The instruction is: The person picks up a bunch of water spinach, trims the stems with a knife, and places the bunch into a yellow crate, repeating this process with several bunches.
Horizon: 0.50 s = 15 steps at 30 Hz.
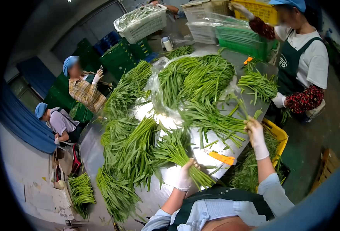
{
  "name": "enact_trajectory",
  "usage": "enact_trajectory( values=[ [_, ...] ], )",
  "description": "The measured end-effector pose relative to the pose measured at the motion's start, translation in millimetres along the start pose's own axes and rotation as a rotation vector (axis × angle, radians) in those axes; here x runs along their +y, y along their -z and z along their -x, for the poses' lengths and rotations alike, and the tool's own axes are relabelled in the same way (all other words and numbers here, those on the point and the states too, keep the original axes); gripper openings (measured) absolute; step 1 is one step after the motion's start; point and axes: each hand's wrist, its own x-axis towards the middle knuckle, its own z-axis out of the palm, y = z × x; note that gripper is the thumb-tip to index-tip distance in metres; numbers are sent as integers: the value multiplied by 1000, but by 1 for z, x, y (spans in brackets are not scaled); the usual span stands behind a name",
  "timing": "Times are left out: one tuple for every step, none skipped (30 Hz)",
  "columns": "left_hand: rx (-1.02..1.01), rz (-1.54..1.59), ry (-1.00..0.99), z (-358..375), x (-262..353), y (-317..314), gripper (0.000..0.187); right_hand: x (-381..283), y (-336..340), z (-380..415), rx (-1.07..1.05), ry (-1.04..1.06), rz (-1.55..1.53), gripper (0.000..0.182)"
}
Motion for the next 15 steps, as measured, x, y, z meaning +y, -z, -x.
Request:
enact_trajectory(
  values=[
    [5, -11, -13, 1, 0, -4, 7, -3, -17, 17, -45, -51, -43, 37],
    [11, -21, -25, 1, 0, -7, 7, -4, -32, 33, -91, -115, -104, 36],
    [18, -31, -37, 2, 0, -9, 7, 0, -43, 46, -169, -144, -133, 34],
    [23, -40, -52, 2, -1, -11, 8, 6, -52, 57, -227, -162, -146, 33],
    [23, -54, -65, 1, 0, -12, 9, 13, -61, 67, -286, -180, -160, 32],
    [25, -69, -77, 1, 2, -14, 10, 17, -68, 77, -329, -209, -174, 32],
    [28, -82, -88, 1, 2, -15, 11, 18, -77, 87, -371, -241, -188, 32],
    [25, -70, -99, -1, 2, -13, 13, 16, -87, 97, -374, -282, -164, 33],
    [-3, -54, -111, -2, 3, -13, 15, 14, -97, 106, -363, -313, -150, 32],
    [4, -55, -124, -4, 4, -14, 16, 24, -98, 109, -407, -296, -137, 31],
    [19, -52, -133, -4, 4, -12, 17, 34, -97, 113, -449, -288, -122, 31],
    [36, -52, -137, -1, 4, -17, 19, 32, -103, 118, -456, -326, -121, 28],
    [48, -54, -145, 3, 6, -23, 21, 33, -105, 123, -471, -361, -154, 29],
    [46, -76, -162, 4, 6, -24, 24, 32, -108, 128, -469, -382, -117, 29],
    [61, -93, -168, 4, 6, -24, 24, 31, -111, 131, -472, -392, -81, 29]
  ],
)
